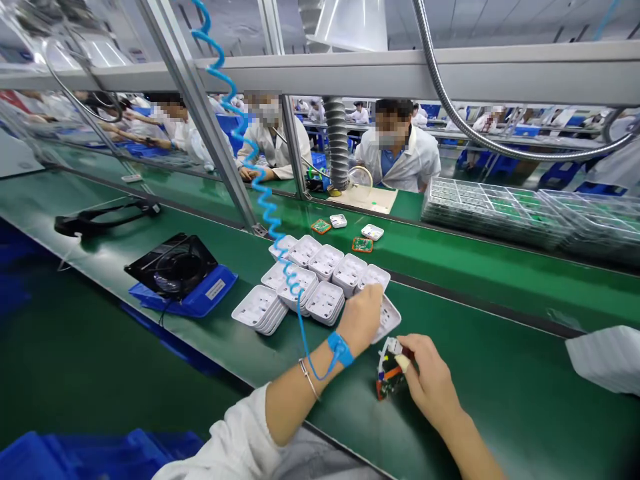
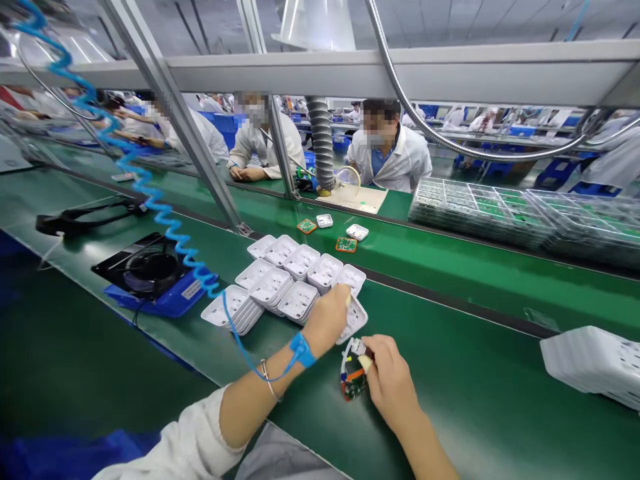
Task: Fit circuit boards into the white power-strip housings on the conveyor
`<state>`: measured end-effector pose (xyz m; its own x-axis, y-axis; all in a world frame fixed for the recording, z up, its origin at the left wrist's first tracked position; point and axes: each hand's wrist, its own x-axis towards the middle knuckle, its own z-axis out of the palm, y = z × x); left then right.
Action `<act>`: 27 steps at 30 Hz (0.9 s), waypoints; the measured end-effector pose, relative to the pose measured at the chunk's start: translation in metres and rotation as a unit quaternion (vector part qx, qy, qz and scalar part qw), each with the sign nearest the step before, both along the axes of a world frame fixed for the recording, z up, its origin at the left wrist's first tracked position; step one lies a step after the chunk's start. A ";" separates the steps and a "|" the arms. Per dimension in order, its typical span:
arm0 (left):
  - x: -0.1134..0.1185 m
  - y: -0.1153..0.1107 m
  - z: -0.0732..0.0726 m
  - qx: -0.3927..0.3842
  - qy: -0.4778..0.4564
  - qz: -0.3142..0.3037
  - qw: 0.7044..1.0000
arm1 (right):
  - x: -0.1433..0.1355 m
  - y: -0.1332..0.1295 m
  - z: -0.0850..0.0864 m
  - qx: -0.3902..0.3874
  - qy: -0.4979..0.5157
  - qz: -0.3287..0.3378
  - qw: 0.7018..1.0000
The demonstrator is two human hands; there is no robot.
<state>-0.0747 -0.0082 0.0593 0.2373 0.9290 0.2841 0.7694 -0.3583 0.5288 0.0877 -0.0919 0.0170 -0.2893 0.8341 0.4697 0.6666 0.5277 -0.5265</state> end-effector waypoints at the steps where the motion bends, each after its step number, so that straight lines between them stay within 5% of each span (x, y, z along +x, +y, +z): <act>1: 0.004 -0.008 -0.008 -0.029 -0.031 -0.024 0.999 | 0.001 0.001 -0.001 0.016 0.000 -0.020 1.000; 7: 0.013 -0.030 -0.029 -0.225 -0.256 -0.081 0.937 | 0.010 0.009 -0.009 0.044 -0.043 -0.079 0.995; 15: 0.012 -0.034 -0.037 -0.311 -0.356 -0.097 0.876 | 0.005 0.011 -0.002 0.070 -0.065 -0.061 0.994; 22: 0.017 -0.037 -0.038 -0.269 -0.355 -0.082 0.891 | 0.008 0.011 -0.004 0.013 -0.020 -0.080 0.997; 27: 0.023 -0.037 -0.037 -0.203 -0.307 -0.083 0.926 | 0.021 0.019 -0.013 -0.173 0.072 -0.067 0.980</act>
